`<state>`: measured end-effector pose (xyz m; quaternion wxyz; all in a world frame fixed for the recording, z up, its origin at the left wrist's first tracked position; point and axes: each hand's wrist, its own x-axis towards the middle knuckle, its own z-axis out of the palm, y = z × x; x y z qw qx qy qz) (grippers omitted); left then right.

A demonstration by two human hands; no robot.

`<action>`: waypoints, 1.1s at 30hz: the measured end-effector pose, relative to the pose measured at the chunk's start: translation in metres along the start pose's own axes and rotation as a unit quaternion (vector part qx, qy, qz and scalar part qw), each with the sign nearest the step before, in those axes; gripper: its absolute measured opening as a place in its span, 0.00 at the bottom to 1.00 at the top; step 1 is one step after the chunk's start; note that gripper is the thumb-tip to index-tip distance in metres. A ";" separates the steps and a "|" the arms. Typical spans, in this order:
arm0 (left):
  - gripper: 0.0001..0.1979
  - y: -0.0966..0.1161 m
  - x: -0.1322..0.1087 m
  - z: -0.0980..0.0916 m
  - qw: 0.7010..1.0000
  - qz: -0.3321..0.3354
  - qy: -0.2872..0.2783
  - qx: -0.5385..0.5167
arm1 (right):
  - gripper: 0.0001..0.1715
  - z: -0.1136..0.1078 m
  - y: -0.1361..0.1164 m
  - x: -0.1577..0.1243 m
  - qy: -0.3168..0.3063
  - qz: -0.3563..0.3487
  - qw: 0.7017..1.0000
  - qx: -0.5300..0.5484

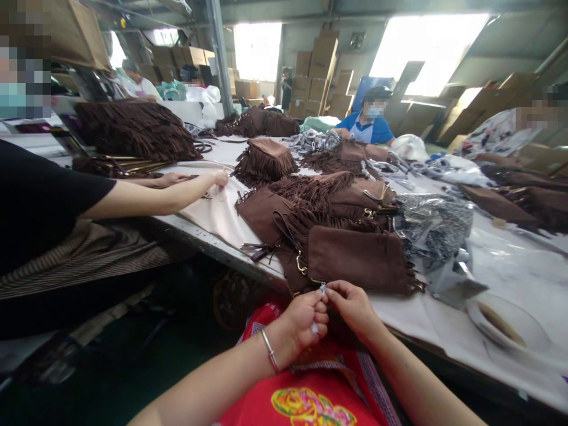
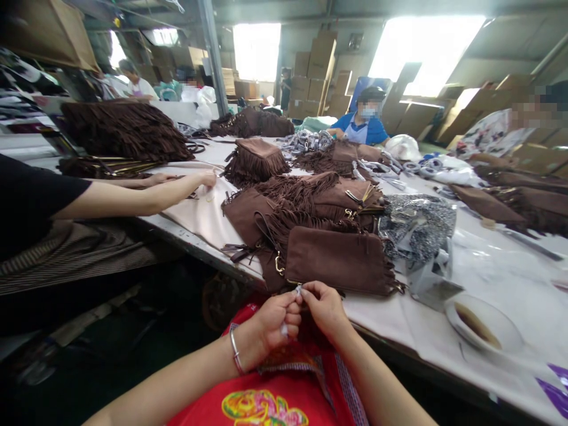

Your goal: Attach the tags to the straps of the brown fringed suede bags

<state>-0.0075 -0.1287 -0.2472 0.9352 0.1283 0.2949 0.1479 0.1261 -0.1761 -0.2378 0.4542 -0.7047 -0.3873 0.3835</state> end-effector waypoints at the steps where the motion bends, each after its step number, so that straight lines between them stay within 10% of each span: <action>1: 0.08 0.001 -0.001 -0.001 0.999 -0.023 -0.026 -0.041 | 0.15 0.000 0.002 0.000 0.001 0.000 1.000 -0.004; 6: 0.10 0.002 -0.005 -0.003 0.982 -0.064 -0.110 -0.138 | 0.20 -0.006 0.016 -0.002 0.032 0.036 0.998 -0.044; 14: 0.12 -0.014 0.001 0.002 0.983 0.094 0.023 0.159 | 0.20 -0.011 0.004 -0.022 0.093 0.000 0.992 -0.084; 20: 0.14 -0.026 0.008 -0.010 0.766 0.368 0.120 0.513 | 0.23 0.008 0.004 -0.014 0.029 0.059 0.997 0.034; 23: 0.15 -0.026 0.007 -0.014 0.724 0.373 0.124 0.568 | 0.24 0.012 -0.002 -0.016 0.012 0.115 0.987 0.116; 26: 0.16 -0.024 0.003 -0.009 0.749 0.377 0.101 0.536 | 0.23 0.013 -0.008 -0.018 -0.003 0.154 0.960 0.233; 31: 0.17 -0.022 -0.003 0.009 0.948 0.195 0.046 0.247 | 0.20 0.015 -0.009 -0.017 -0.059 0.195 0.901 0.383; 33: 0.15 -0.020 -0.004 0.012 0.986 0.111 0.008 0.125 | 0.19 0.019 -0.007 -0.017 -0.052 0.229 0.882 0.408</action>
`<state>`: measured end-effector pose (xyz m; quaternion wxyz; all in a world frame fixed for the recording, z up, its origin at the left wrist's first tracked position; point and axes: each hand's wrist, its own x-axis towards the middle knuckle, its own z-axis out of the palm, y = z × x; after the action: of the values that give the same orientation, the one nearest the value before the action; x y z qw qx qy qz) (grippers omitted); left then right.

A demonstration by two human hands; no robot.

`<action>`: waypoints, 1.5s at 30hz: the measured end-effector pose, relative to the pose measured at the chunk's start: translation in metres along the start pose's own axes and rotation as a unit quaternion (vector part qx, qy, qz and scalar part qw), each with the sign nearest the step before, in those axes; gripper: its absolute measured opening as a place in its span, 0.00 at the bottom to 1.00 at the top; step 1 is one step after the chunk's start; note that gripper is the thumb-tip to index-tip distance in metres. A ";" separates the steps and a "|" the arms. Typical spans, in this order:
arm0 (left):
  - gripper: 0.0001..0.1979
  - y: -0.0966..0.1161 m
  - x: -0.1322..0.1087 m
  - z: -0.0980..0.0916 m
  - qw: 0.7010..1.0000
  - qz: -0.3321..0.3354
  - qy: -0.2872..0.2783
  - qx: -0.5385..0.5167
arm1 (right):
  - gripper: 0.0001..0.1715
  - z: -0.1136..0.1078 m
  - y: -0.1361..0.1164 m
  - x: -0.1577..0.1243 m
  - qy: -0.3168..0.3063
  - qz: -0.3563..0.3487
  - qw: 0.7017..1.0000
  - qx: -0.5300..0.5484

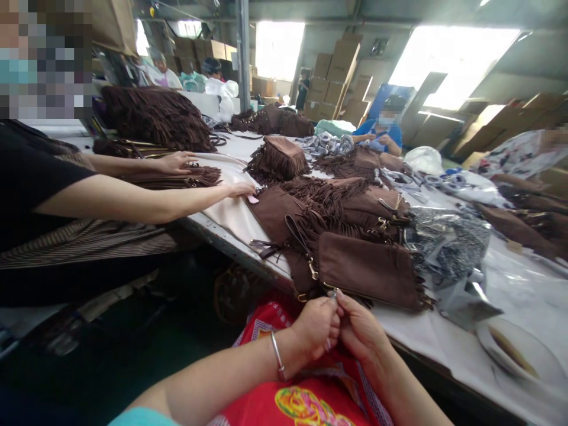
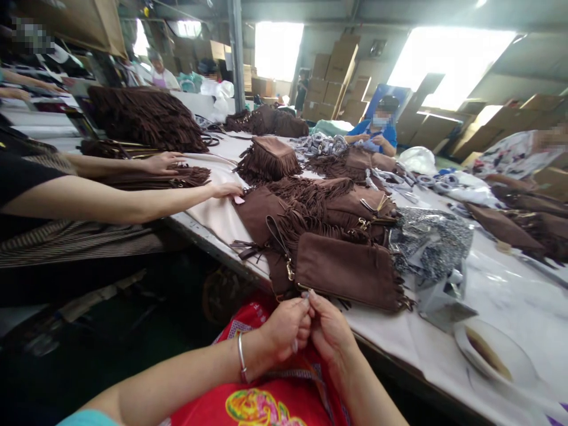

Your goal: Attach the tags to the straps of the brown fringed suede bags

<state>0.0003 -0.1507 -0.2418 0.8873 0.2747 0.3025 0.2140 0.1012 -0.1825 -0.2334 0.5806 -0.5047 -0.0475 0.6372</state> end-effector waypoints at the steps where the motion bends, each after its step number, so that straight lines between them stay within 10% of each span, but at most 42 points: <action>1: 0.14 0.002 -0.001 0.000 0.998 -0.029 -0.025 -0.054 | 0.19 0.001 0.002 0.001 0.013 0.004 1.000 0.011; 7: 0.09 0.012 -0.005 -0.011 0.942 -0.133 -0.151 -0.270 | 0.17 0.007 0.001 0.002 -0.021 -0.020 1.000 0.001; 15: 0.12 0.015 -0.005 -0.012 0.935 -0.123 -0.194 -0.271 | 0.21 0.013 -0.002 0.001 0.011 -0.020 0.999 0.032; 19: 0.15 0.020 -0.008 -0.014 0.971 -0.120 -0.172 -0.111 | 0.22 0.006 -0.004 -0.006 -0.047 -0.023 0.999 0.002; 22: 0.22 0.038 -0.019 -0.022 0.969 0.012 -0.086 0.229 | 0.21 -0.011 -0.012 -0.009 -0.084 -0.024 0.996 0.035; 26: 0.18 0.082 -0.029 -0.035 0.724 0.299 0.090 0.615 | 0.15 -0.027 -0.022 -0.002 0.046 -0.073 0.988 0.127; 30: 0.15 0.121 -0.014 -0.038 0.498 0.358 0.161 0.773 | 0.12 -0.024 -0.033 0.007 0.102 -0.107 0.979 0.138; 35: 0.05 0.138 -0.006 -0.034 0.358 0.355 0.100 0.858 | 0.18 -0.011 -0.059 -0.015 0.089 -0.217 0.970 0.067; 40: 0.07 0.123 -0.039 -0.033 0.429 0.300 0.009 0.852 | 0.22 0.011 -0.112 -0.049 0.075 -0.350 0.933 -0.046; 45: 0.08 0.089 -0.050 -0.017 0.701 0.227 -0.017 0.676 | 0.26 0.032 -0.189 -0.029 -0.054 -0.332 0.919 -0.207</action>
<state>-0.0661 -0.1049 -0.1769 0.3927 0.8648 0.2790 0.1416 0.2044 -0.1281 -0.0785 0.6378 -0.5337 -0.3747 0.4097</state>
